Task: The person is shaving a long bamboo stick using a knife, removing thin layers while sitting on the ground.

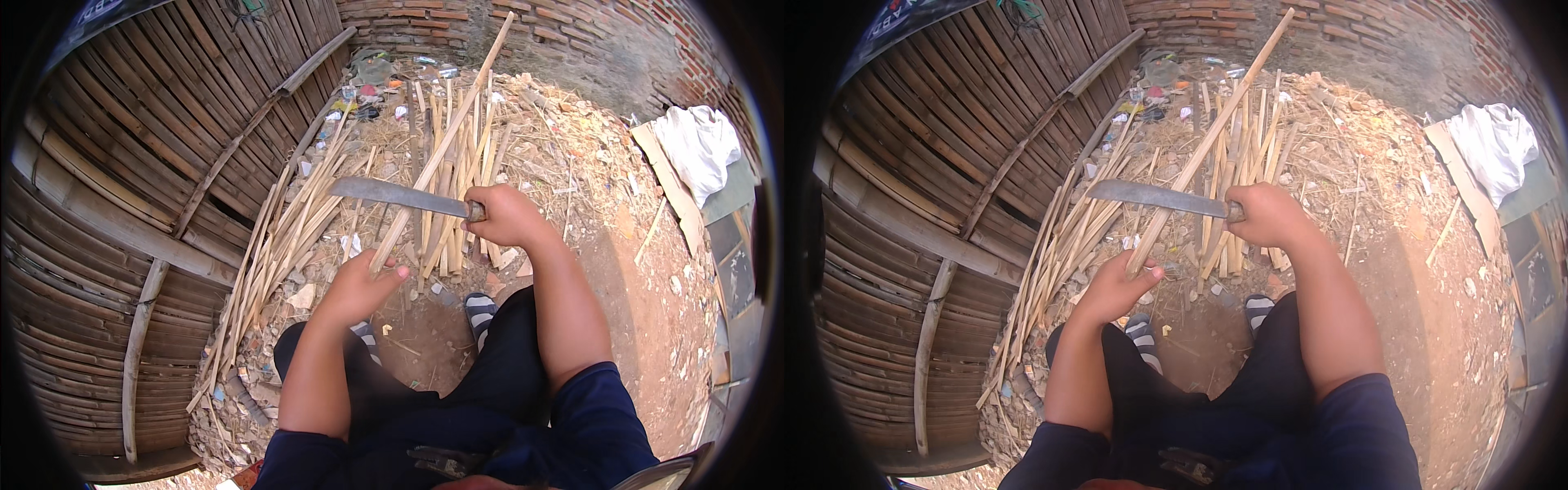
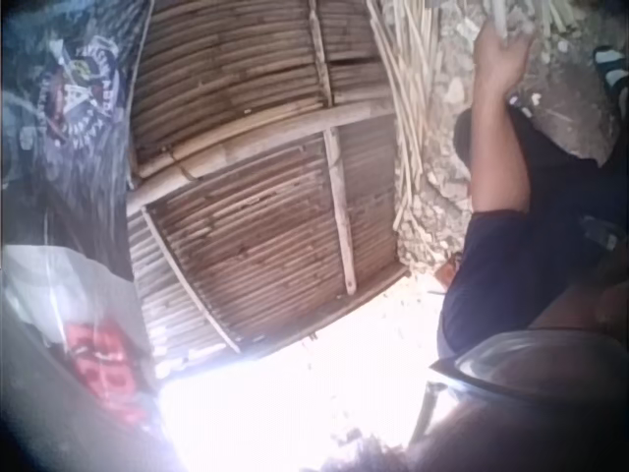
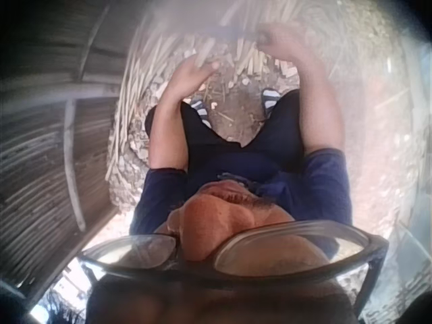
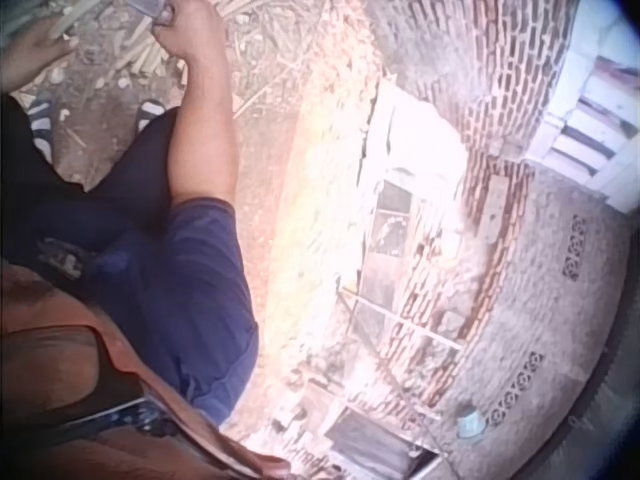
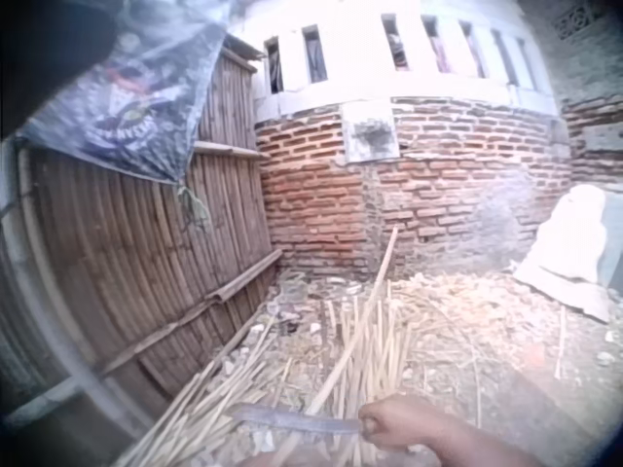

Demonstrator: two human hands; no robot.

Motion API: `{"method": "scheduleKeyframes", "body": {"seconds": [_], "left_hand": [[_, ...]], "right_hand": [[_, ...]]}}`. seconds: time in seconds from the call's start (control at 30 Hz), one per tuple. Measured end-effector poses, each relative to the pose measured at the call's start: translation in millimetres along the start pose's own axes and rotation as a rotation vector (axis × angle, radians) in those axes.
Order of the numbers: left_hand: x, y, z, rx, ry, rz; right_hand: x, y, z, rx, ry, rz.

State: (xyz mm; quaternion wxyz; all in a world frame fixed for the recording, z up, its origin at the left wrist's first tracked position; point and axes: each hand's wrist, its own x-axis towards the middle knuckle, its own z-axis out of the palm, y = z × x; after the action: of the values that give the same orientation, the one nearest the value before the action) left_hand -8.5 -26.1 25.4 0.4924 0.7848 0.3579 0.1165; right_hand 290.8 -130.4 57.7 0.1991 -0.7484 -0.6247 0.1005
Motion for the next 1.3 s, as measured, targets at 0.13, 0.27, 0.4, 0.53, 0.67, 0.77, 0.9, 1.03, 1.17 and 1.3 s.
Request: {"method": "scheduleKeyframes", "body": {"seconds": [0.13, 0.27, 0.4, 0.53, 0.67, 0.77, 0.9, 1.03, 1.17, 1.3], "left_hand": [[5.8, -8.4, -0.2, 0.053, 0.047, 0.027], [10.5, 3.4, 2.0, 0.017, -0.014, -0.009], [15.1, -0.8, 6.3, 0.004, -0.010, 0.016], [17.4, -6.1, 10.2, -0.024, -0.004, 0.029], [20.7, -7.8, 12.0, -0.012, 0.007, 0.041], [18.3, -5.8, 7.9, 0.030, 0.023, 0.039], [14.1, -2.7, 4.7, 0.057, 0.043, -0.001], [11.7, 4.4, 0.5, 0.180, 0.092, -0.011], [15.7, 2.8, 3.2, 0.206, 0.118, -0.019], [17.3, -8.1, 6.4, 0.243, 0.189, 0.008]], "right_hand": [[-4.8, -15.7, 9.5, -0.029, -0.146, -0.080], [-1.4, 17.3, -0.3, 0.044, -0.073, 0.080], [2.5, 40.5, -7.6, 0.107, 0.042, 0.251], [-3.6, 21.9, -0.4, 0.019, -0.042, 0.092], [-11.1, -13.8, 6.6, -0.037, -0.167, -0.081], [-8.0, -2.7, 6.0, 0.057, -0.142, -0.021], [-0.7, 43.5, 1.7, 0.156, 0.073, 0.176], [2.8, 36.1, -3.4, 0.130, 0.069, 0.204], [1.3, 7.1, 16.9, 0.026, -0.011, -0.026], [1.0, -15.8, 17.2, -0.009, -0.089, -0.056]]}}
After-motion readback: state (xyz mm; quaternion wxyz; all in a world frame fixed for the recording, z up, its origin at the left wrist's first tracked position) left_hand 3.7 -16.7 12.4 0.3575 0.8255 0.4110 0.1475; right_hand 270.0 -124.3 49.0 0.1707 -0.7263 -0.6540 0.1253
